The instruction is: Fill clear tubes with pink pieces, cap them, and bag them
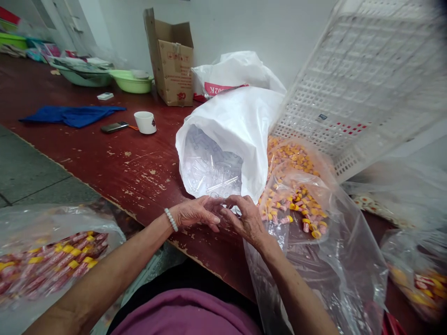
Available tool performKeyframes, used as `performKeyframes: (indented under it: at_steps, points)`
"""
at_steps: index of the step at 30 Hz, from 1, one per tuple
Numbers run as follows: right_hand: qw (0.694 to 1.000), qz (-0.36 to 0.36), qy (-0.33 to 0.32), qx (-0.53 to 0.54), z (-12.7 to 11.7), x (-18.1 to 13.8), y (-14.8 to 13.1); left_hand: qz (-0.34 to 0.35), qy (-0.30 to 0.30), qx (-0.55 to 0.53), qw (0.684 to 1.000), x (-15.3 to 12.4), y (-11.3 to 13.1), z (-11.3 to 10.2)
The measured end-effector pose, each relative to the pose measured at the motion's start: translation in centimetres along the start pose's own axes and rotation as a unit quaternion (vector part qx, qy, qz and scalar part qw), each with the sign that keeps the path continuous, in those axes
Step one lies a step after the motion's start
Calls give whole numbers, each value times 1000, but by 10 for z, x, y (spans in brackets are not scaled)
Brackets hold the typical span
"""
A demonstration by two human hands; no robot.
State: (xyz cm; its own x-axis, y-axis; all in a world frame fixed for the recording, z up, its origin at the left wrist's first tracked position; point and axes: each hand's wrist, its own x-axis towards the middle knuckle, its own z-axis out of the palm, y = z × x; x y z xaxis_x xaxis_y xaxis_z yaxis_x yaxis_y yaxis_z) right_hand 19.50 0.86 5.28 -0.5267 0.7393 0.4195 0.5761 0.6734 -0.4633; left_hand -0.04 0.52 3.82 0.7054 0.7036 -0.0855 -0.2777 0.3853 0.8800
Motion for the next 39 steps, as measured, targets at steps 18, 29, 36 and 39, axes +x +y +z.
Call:
performKeyframes:
  at_steps: [18, 29, 36, 39]
  points:
    - [990, -32, -69, 115, -22, 18, -15, -12, 0, 67, 998, 9, -12, 17]
    - [977, -8, 202, 60, -25, -12, -8, 19, -11, -177, 984, 5, -26, 16]
    - [971, -159, 158, -82, -4, -34, -10, 50, 46, -291, 954, 13, -31, 29]
    - [974, -170, 126, -82, -5, -35, -9, 51, 78, -305, 948, 15, -28, 31]
